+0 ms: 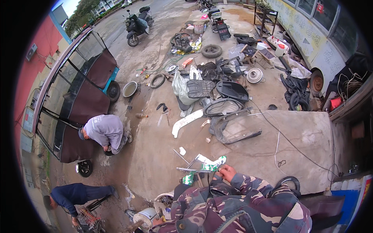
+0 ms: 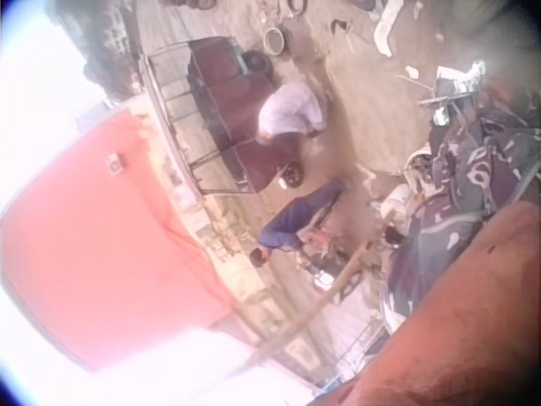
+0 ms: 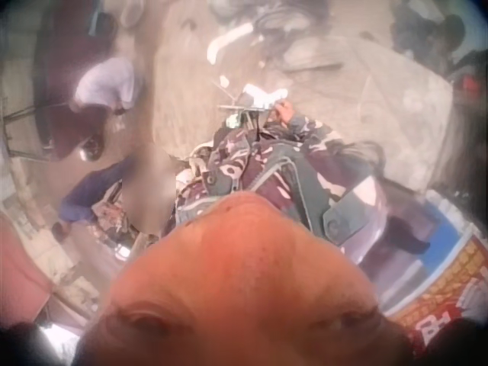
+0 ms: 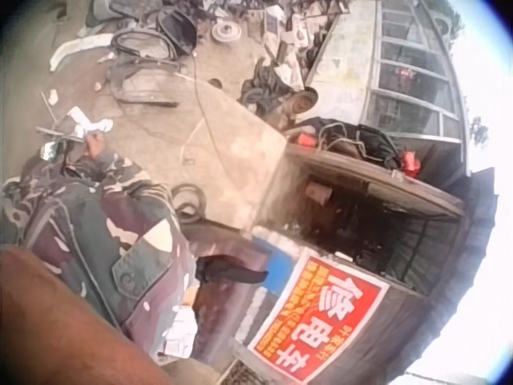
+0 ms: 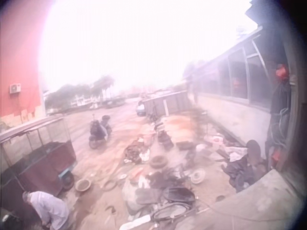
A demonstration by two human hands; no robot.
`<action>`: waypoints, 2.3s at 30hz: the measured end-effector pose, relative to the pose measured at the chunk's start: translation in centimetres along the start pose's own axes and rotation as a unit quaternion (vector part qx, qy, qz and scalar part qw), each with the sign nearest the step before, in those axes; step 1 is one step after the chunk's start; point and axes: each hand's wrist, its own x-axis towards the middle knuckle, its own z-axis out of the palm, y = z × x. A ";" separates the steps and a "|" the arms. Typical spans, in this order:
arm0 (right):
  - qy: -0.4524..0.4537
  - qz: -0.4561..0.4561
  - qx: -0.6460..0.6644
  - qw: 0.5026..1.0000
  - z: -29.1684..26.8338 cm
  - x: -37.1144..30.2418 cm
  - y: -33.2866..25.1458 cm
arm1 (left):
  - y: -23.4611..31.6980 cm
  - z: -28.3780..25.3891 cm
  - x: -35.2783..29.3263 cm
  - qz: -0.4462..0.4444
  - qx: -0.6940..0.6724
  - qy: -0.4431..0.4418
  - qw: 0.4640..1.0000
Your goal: The person retrieves a small tube and cap from a bucket, then applies a substance from the tube to the inner surface of a small tire. They rotate the tire to spread the substance and later handle the cap and a small blue object.
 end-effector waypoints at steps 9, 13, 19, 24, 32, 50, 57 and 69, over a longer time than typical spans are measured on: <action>0.058 0.034 0.027 0.997 -3.2 1.1 -1.3 | 10.5 5.7 3.1 0.037 0.033 -0.105 0.993; 0.106 0.048 0.081 0.990 -3.6 1.0 -2.8 | 15.0 5.3 5.8 0.048 0.043 -0.129 0.990; 0.186 0.046 0.139 0.972 -1.2 5.8 -0.6 | 22.7 1.7 16.9 0.054 0.067 -0.147 0.985; 0.215 0.058 0.129 0.966 8.6 15.2 -1.4 | 28.8 -1.7 30.5 0.031 0.069 -0.176 0.981; 0.152 0.033 -0.094 0.983 27.6 25.1 -11.9 | 36.2 -7.2 44.3 -0.049 0.081 -0.201 0.975; 0.084 0.048 -0.084 0.992 30.1 40.8 -21.2 | 51.2 1.5 52.1 -0.093 0.104 -0.239 0.961; 0.119 0.074 -0.044 0.989 25.0 45.1 -26.3 | 60.3 8.4 50.8 -0.036 0.134 -0.272 0.952; 0.301 0.193 -0.031 0.933 26.7 37.8 -19.5 | 66.8 31.4 63.3 -0.087 0.279 -0.359 0.886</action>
